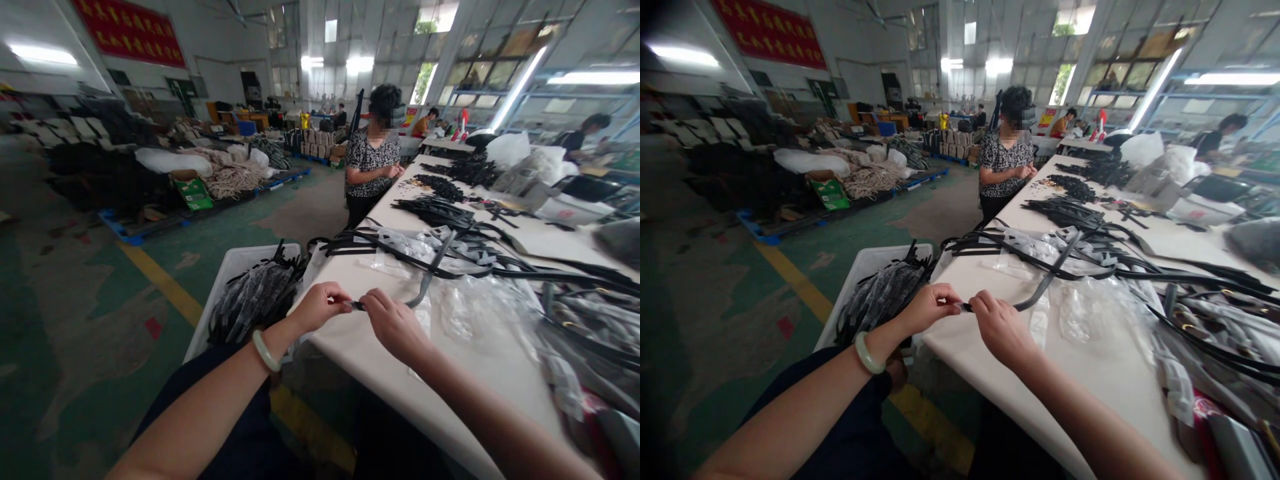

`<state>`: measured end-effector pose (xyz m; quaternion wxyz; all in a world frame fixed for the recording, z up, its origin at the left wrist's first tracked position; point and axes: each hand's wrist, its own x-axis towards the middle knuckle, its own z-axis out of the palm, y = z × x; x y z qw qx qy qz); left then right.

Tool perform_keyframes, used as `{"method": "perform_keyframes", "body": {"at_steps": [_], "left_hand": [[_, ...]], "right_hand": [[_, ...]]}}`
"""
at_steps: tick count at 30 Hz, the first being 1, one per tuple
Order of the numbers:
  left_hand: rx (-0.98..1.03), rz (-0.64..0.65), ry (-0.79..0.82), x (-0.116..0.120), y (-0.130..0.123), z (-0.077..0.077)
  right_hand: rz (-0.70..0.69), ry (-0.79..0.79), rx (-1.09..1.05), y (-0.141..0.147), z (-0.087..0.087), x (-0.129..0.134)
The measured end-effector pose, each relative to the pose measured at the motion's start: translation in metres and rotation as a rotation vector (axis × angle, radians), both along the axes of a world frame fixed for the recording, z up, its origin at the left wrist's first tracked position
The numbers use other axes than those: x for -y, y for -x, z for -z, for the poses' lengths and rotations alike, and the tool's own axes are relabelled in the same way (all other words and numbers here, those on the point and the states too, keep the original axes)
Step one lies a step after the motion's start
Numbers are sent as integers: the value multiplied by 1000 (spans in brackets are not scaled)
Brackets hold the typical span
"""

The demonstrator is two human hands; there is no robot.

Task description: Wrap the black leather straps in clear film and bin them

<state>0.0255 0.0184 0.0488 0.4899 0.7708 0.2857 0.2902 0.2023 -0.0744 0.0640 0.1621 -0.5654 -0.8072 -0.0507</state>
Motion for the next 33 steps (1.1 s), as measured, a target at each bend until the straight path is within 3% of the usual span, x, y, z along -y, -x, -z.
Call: {"method": "perform_keyframes", "body": {"at_steps": [4, 8, 14, 20, 24, 26, 29, 33], "left_hand": [[-140, 54, -211, -2, 3, 0], [-306, -44, -381, -8, 12, 2], [-456, 178, -330, 7, 6, 16], [-453, 25, -252, 14, -8, 18], [-290, 130, -183, 19, -19, 21], [-272, 139, -188, 21, -22, 22], [-312, 50, -132, 24, -25, 24], [-258, 170, -93, 31, -29, 24]], "right_hand": [[-59, 78, -22, -6, 1, -9], [9, 293, 132, -32, 9, -20], [-114, 333, 191, -31, 20, -11], [46, 315, 182, -55, 10, -2], [-76, 343, 154, -57, 9, 3], [-44, 373, 114, -61, 8, 6], [63, 388, 71, -67, 7, 10], [-65, 371, 38, -61, 9, 17]]}}
